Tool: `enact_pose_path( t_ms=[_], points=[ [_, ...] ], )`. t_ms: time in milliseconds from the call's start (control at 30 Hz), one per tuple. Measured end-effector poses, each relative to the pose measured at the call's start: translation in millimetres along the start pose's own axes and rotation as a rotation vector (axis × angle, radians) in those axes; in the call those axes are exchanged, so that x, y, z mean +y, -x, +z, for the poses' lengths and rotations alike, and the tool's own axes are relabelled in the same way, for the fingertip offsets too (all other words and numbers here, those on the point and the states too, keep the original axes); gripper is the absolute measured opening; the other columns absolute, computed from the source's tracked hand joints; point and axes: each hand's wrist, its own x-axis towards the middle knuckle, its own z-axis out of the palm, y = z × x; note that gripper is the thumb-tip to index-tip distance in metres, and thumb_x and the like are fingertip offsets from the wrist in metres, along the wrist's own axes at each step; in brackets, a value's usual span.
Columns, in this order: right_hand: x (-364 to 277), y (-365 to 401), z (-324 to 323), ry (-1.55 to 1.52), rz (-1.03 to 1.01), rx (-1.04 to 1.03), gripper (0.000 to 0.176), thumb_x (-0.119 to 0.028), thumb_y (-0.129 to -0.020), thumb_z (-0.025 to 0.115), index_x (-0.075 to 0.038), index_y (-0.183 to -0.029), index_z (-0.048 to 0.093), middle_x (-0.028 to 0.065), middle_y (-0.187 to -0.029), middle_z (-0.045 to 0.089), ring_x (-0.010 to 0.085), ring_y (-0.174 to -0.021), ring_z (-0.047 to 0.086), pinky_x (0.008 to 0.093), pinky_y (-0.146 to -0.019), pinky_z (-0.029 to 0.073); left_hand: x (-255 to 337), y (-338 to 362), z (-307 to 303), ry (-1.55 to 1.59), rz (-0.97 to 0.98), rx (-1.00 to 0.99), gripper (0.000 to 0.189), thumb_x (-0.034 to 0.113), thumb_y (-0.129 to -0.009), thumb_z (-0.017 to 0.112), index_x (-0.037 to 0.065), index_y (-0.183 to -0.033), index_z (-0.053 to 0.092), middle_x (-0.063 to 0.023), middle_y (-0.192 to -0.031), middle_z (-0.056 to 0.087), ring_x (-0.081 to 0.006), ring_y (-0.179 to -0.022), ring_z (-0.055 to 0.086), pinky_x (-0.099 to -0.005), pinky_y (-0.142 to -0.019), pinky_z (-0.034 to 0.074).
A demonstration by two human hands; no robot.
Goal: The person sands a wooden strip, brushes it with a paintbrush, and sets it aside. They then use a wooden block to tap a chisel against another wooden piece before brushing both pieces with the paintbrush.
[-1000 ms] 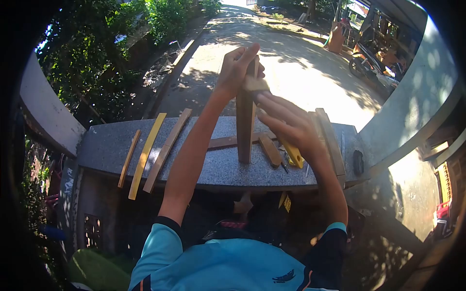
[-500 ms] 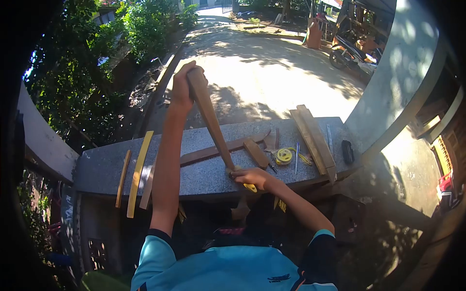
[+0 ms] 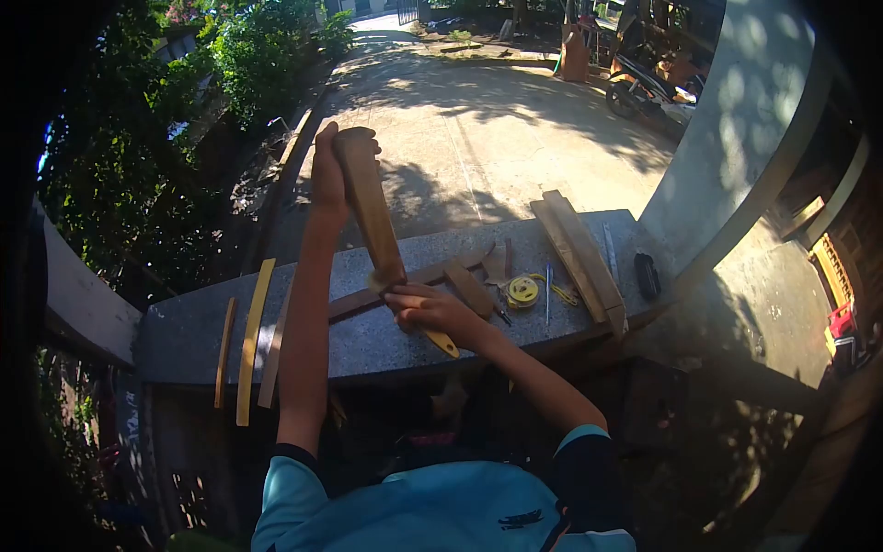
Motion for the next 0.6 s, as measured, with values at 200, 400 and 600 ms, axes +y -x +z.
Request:
enact_pose_path(
  t_ms=[200, 400, 600],
  points=[
    [33, 31, 8, 0.162, -0.141, -0.204, 0.023, -0.01, -0.078, 0.056, -0.007, -0.1, 0.061, 0.0085, -0.126, 0.051, 0.0273, -0.115, 0.05, 0.0368, -0.096, 0.041, -9, 4, 2, 0.147, -0.051, -0.071, 0.061, 0.053, -0.088, 0.032, 0.001, -0.083, 0.063, -0.0061, -0.066, 0.06, -0.0161, -0.058, 0.057, -0.0269, -0.057, 0.047],
    [-60, -49, -106, 0.367, -0.497, 0.394, 0.023, -0.004, -0.072, 0.061, -0.007, -0.095, 0.062, 0.01, -0.123, 0.054, 0.0257, -0.118, 0.048, 0.0322, -0.095, 0.043, -34, -6, 0, 0.279, 0.032, -0.119, 0.061, 0.056, -0.088, 0.04, -0.001, -0.091, 0.061, -0.0084, -0.071, 0.062, -0.014, -0.061, 0.059, -0.0271, -0.059, 0.048],
    [-24, -40, -56, 0.327, -0.423, 0.187, 0.024, -0.003, -0.076, 0.056, -0.005, -0.1, 0.058, 0.0104, -0.128, 0.05, 0.0297, -0.123, 0.042, 0.0392, -0.098, 0.039, -25, 5, -11, 0.08, 0.168, -0.016, 0.055, 0.053, -0.087, 0.046, -0.001, -0.088, 0.06, -0.0098, -0.069, 0.062, -0.0149, -0.059, 0.06, -0.0262, -0.055, 0.048]
  ],
)
